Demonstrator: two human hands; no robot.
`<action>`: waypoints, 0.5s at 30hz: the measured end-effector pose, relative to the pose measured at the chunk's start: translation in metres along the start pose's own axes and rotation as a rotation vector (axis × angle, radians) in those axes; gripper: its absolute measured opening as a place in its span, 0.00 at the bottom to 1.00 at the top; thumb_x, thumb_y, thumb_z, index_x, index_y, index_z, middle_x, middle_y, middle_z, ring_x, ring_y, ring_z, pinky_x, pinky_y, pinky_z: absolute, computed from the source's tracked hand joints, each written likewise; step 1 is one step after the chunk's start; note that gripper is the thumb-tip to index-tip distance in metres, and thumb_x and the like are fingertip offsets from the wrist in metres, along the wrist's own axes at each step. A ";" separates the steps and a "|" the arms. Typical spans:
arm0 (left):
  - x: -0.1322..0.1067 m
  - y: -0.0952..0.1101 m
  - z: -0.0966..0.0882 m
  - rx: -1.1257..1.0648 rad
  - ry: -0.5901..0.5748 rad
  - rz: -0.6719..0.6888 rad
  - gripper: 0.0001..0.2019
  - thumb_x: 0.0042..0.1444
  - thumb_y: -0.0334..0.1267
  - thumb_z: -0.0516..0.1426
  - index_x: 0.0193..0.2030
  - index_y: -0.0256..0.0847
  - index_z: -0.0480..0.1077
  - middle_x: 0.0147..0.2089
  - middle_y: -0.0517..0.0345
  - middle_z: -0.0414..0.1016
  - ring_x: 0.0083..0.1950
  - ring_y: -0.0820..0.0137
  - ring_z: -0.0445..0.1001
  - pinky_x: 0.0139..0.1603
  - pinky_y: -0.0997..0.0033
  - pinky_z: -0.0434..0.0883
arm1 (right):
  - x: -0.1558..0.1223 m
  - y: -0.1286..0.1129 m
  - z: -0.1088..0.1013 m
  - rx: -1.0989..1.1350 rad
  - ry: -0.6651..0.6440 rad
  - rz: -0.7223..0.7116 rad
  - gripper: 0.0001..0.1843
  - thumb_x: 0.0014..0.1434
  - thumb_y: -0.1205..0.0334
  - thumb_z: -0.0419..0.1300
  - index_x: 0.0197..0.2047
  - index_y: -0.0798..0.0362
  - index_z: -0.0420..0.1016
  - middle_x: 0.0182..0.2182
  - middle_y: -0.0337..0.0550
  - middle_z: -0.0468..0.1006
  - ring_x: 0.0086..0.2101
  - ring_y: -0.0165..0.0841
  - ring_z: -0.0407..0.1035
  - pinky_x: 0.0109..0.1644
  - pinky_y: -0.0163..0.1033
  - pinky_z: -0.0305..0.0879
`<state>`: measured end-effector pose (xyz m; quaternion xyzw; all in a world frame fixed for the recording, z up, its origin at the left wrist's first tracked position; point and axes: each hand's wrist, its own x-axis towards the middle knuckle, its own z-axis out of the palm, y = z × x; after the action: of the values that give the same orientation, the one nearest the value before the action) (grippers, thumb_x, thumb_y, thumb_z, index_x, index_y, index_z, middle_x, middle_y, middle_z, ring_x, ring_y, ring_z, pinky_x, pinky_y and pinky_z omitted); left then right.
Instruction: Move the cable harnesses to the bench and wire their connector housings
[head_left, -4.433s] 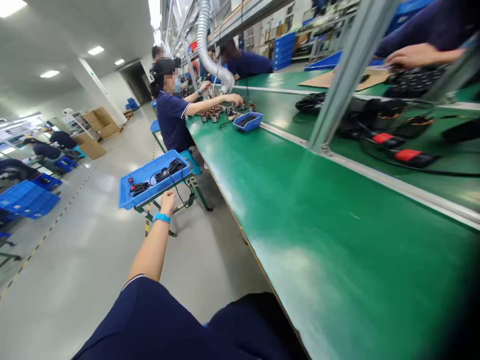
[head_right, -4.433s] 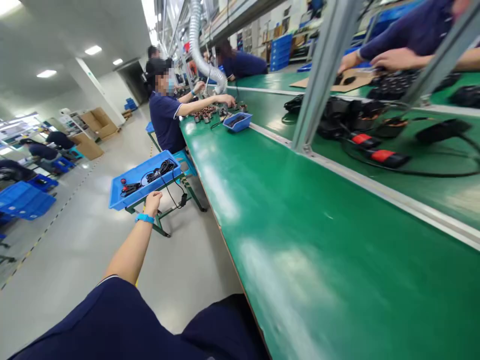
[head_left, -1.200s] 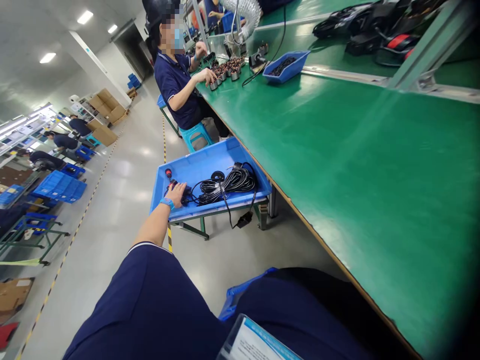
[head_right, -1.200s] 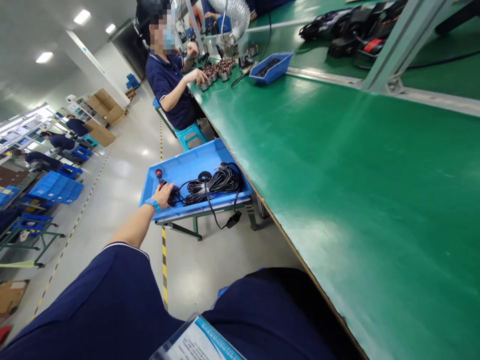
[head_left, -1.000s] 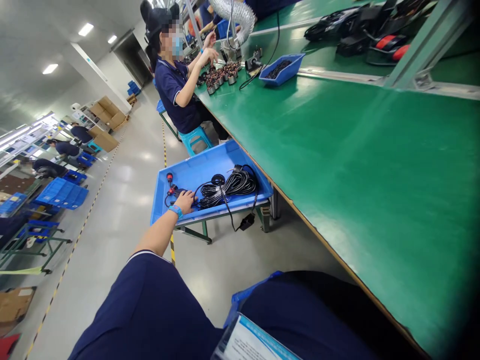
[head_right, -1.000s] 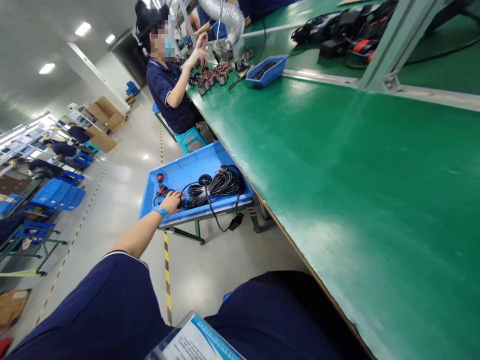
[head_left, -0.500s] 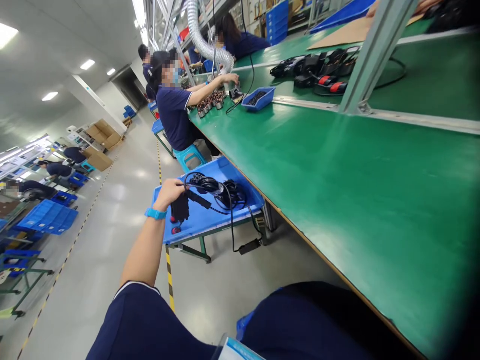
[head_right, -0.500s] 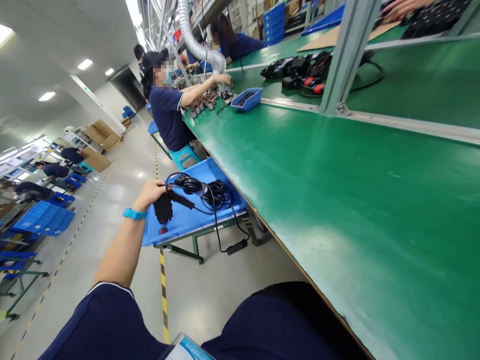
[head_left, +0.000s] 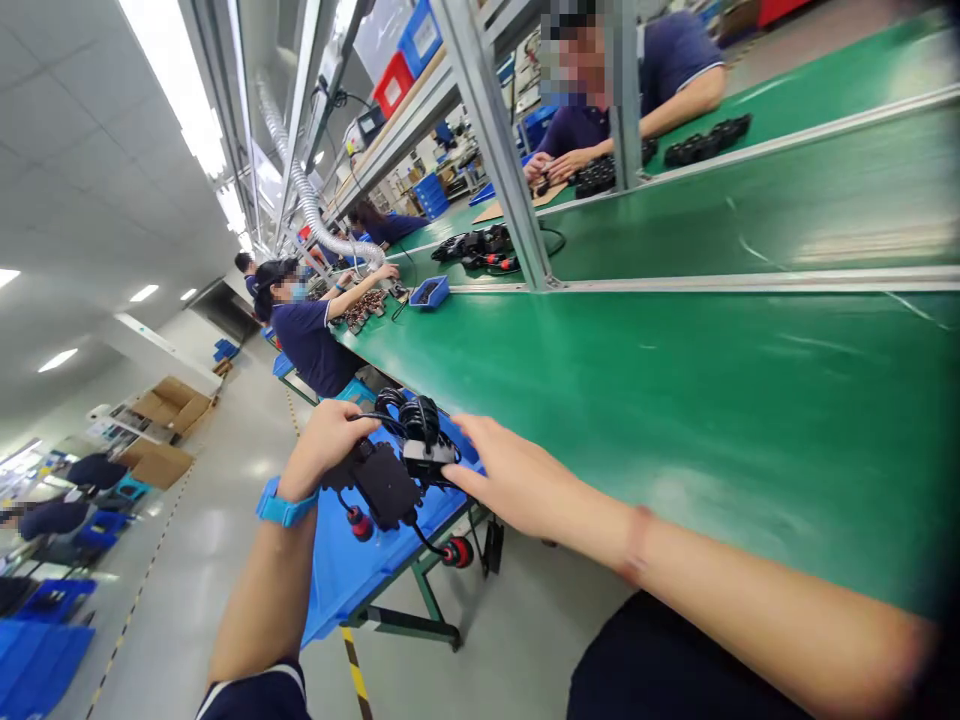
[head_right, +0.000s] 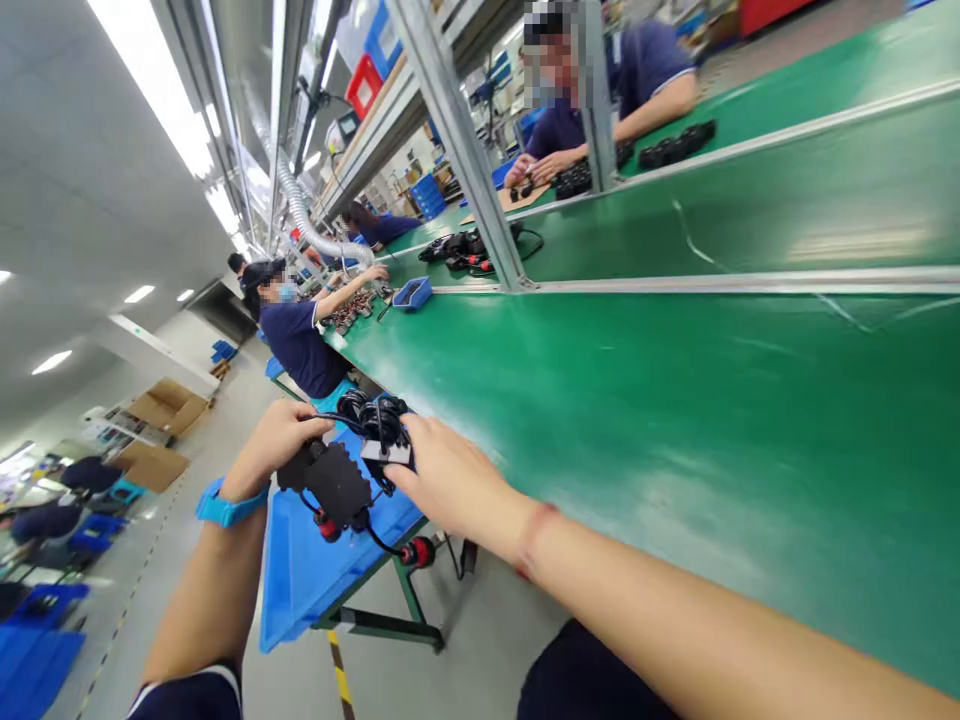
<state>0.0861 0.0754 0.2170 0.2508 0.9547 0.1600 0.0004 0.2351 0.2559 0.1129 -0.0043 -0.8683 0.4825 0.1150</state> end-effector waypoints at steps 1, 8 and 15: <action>-0.006 0.003 -0.002 0.009 -0.006 0.012 0.17 0.45 0.46 0.58 0.14 0.38 0.63 0.15 0.65 0.58 0.20 0.77 0.55 0.22 0.74 0.51 | 0.019 -0.012 0.006 0.025 0.019 0.041 0.25 0.61 0.54 0.60 0.58 0.56 0.65 0.53 0.57 0.70 0.51 0.49 0.68 0.56 0.51 0.65; -0.017 -0.014 0.000 -0.236 0.074 -0.076 0.12 0.40 0.45 0.62 0.20 0.37 0.71 0.18 0.63 0.65 0.23 0.75 0.61 0.24 0.75 0.57 | 0.059 -0.008 0.016 0.350 0.060 0.136 0.06 0.54 0.64 0.62 0.34 0.56 0.69 0.34 0.49 0.76 0.36 0.41 0.71 0.38 0.39 0.65; -0.021 -0.032 -0.045 -0.504 0.468 -0.081 0.08 0.33 0.39 0.61 0.16 0.38 0.68 0.17 0.63 0.67 0.21 0.76 0.62 0.22 0.76 0.58 | -0.031 0.024 -0.006 1.033 0.253 0.300 0.10 0.45 0.63 0.55 0.33 0.52 0.64 0.29 0.40 0.72 0.21 0.26 0.60 0.22 0.30 0.53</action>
<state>0.0854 0.0256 0.2485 0.1613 0.8687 0.4437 -0.1503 0.2639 0.2703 0.0894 -0.1289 -0.4882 0.8524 0.1356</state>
